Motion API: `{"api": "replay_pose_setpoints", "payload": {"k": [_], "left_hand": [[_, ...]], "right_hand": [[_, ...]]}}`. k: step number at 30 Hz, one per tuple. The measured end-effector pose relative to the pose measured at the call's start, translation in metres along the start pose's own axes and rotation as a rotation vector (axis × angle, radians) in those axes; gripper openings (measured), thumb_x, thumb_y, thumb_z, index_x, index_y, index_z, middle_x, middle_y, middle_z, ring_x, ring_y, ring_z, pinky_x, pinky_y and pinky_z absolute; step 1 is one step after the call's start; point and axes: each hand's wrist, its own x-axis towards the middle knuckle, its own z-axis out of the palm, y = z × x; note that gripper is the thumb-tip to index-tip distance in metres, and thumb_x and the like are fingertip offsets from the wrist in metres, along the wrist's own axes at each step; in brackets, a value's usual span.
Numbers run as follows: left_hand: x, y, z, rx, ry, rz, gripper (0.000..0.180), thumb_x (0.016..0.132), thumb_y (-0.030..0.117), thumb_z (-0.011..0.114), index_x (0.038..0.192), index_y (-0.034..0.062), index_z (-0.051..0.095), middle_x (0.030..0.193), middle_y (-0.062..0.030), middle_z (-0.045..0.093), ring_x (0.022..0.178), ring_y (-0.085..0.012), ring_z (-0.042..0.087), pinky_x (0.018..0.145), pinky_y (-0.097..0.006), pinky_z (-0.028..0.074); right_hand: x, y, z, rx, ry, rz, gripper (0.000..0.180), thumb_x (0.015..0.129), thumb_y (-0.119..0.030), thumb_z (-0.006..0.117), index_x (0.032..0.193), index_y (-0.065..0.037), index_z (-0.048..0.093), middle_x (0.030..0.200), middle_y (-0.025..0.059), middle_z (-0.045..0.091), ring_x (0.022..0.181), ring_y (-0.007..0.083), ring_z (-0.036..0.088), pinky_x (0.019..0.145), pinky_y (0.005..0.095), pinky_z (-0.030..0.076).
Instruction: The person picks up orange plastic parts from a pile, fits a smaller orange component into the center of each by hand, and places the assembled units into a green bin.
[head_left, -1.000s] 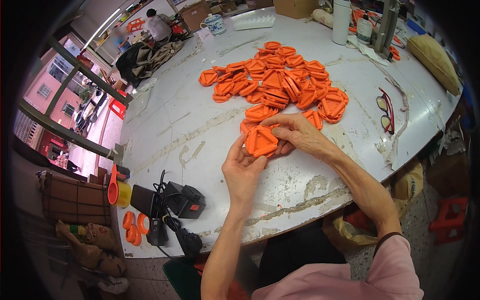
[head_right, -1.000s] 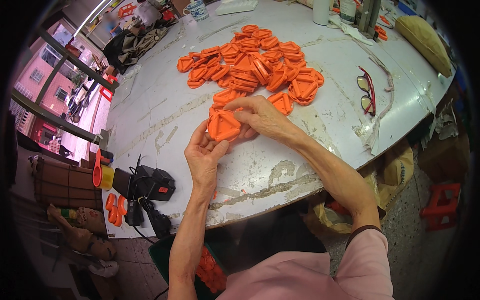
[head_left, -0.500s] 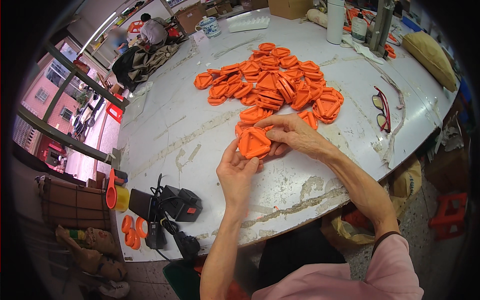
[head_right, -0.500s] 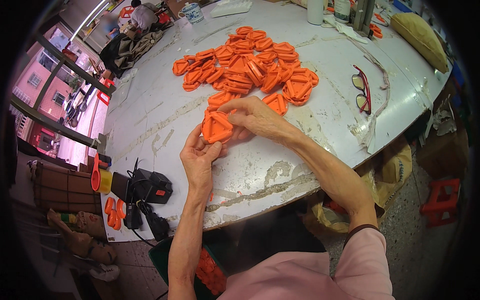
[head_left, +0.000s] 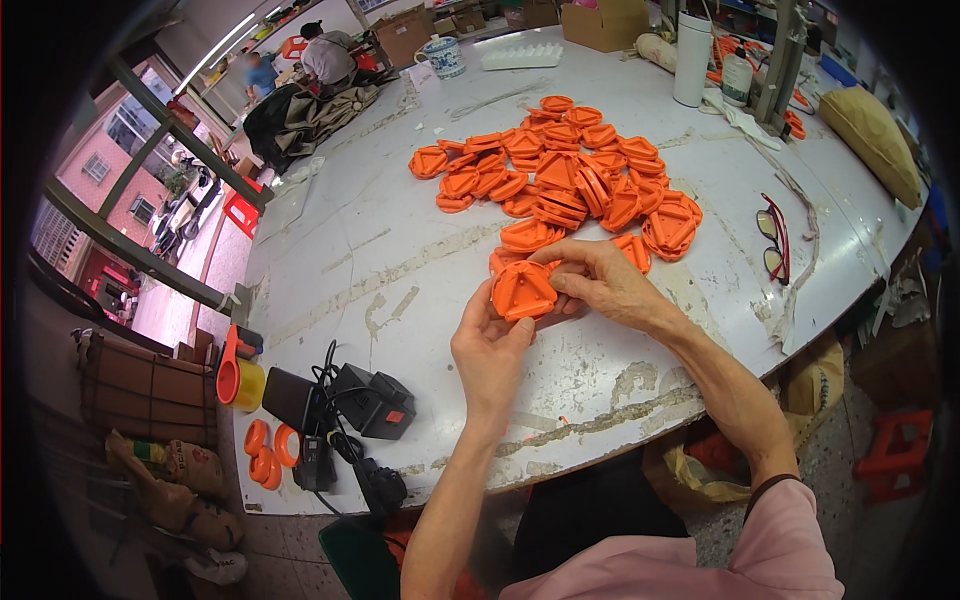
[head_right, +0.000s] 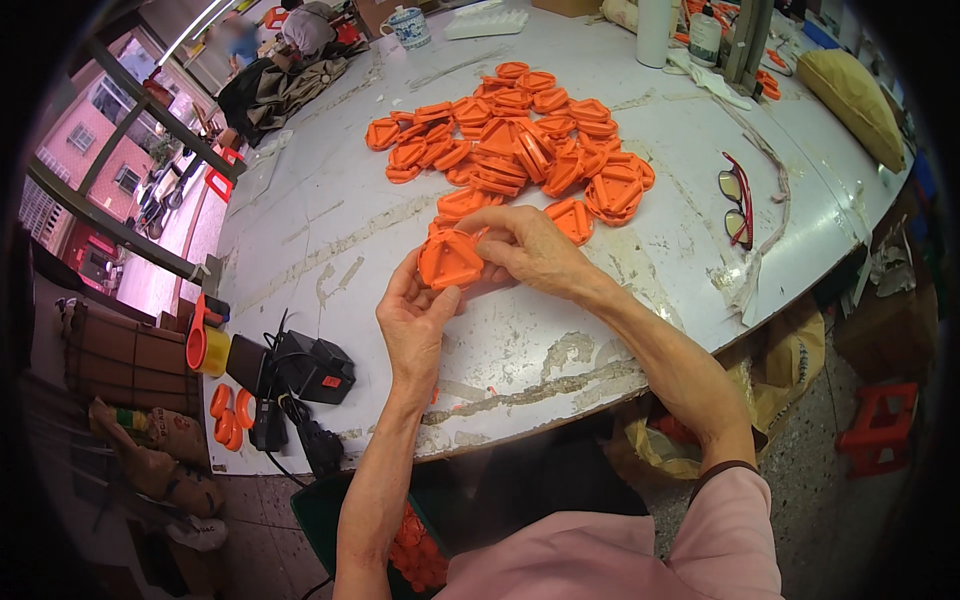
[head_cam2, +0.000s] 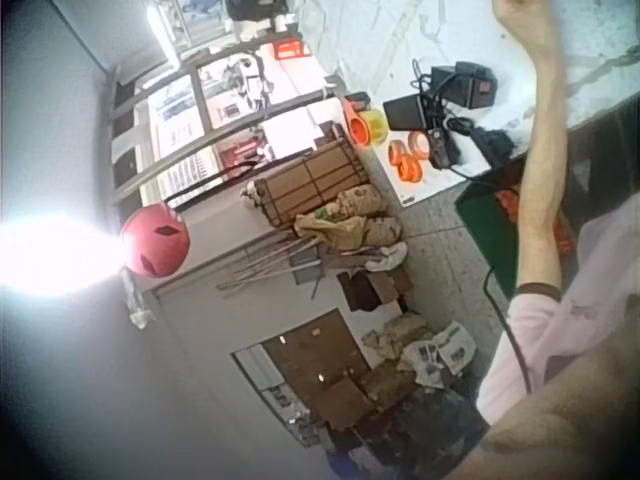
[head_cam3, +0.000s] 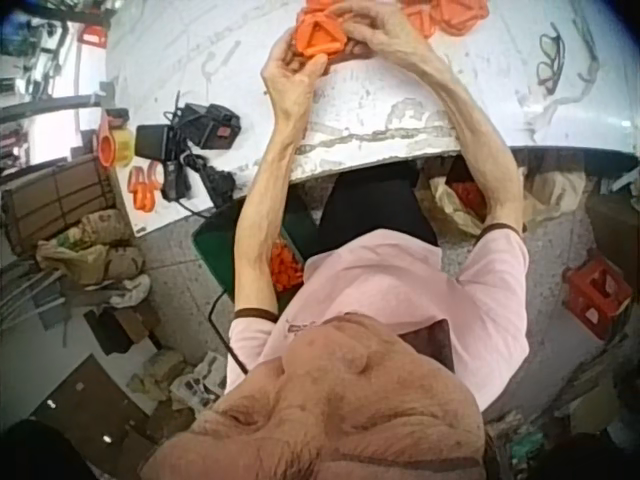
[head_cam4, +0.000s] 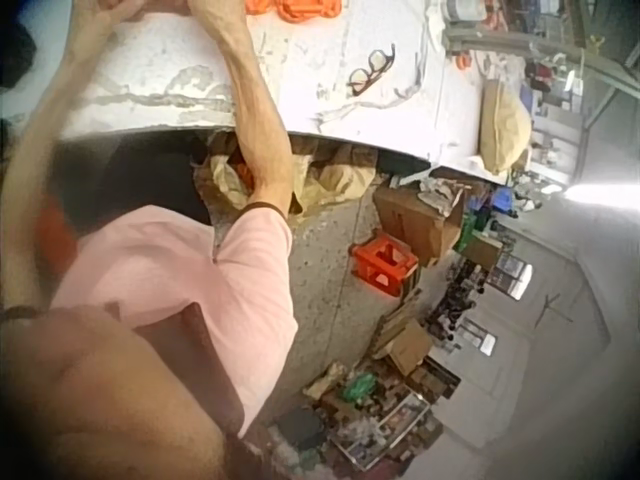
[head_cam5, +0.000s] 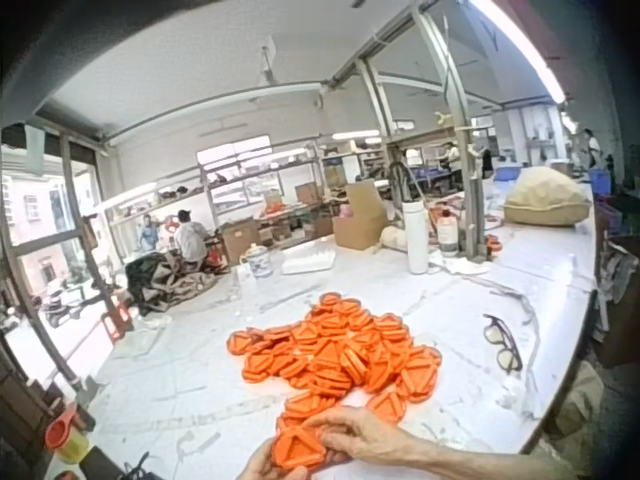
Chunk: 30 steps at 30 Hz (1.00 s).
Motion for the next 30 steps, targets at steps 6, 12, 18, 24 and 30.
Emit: {"api": "replay_pose_setpoints", "payload": {"k": [6, 12, 18, 24, 30], "left_hand": [[0.0, 0.0, -0.003, 0.014, 0.025, 0.029, 0.051, 0.081, -0.004, 0.058, 0.13, -0.0049, 0.043, 0.113, -0.0129, 0.058, 0.094, -0.0163, 0.061, 0.073, -0.026, 0.051], [0.0, 0.0, -0.001, 0.054, 0.02, 0.052, 0.053, 0.082, -0.002, 0.059, 0.131, -0.0058, 0.041, 0.112, -0.0141, 0.058, 0.095, -0.0169, 0.061, 0.075, -0.026, 0.052], [-0.003, 0.001, 0.001, 0.095, 0.004, 0.101, 0.059, 0.081, 0.001, 0.062, 0.133, -0.0067, 0.037, 0.112, -0.0148, 0.058, 0.095, -0.0166, 0.06, 0.078, -0.027, 0.051], [-0.009, -0.002, 0.001, 0.161, -0.01, 0.141, 0.067, 0.076, 0.002, 0.066, 0.135, -0.0021, 0.036, 0.103, -0.0093, 0.061, 0.091, -0.0149, 0.06, 0.079, -0.027, 0.05], [-0.049, 0.032, -0.006, -0.087, -0.004, 0.059, 0.039, 0.08, 0.0, 0.061, 0.118, -0.0027, 0.049, 0.089, -0.0064, 0.061, 0.077, -0.01, 0.057, 0.07, -0.024, 0.049]], "right_hand": [[0.002, 0.006, 0.008, -0.101, 0.06, -0.174, 0.028, 0.083, -0.003, 0.053, 0.11, 0.001, 0.057, 0.068, 0.0009, 0.057, 0.062, 0.0073, 0.052, 0.057, 0.0232, 0.044], [0.001, 0.004, 0.006, -0.121, 0.05, -0.219, 0.029, 0.081, -0.002, 0.052, 0.11, 0.0, 0.058, 0.067, 0.0014, 0.057, 0.062, 0.0073, 0.052, 0.058, 0.0242, 0.044], [-0.006, -0.006, 0.007, 0.042, -0.018, -0.095, 0.027, 0.083, -0.004, 0.052, 0.109, 0.001, 0.058, 0.072, 0.0027, 0.061, 0.067, 0.0079, 0.058, 0.061, 0.023, 0.047], [-0.003, 0.0, 0.004, 0.065, -0.144, -0.058, 0.025, 0.084, -0.008, 0.058, 0.107, 0.001, 0.06, 0.077, 0.0037, 0.062, 0.067, 0.0075, 0.059, 0.059, 0.0214, 0.048], [-0.01, -0.019, -0.001, -0.004, -0.109, -0.041, 0.023, 0.078, -0.005, 0.063, 0.1, 0.001, 0.063, 0.08, 0.0067, 0.065, 0.066, 0.0115, 0.06, 0.061, 0.0241, 0.05]]}}
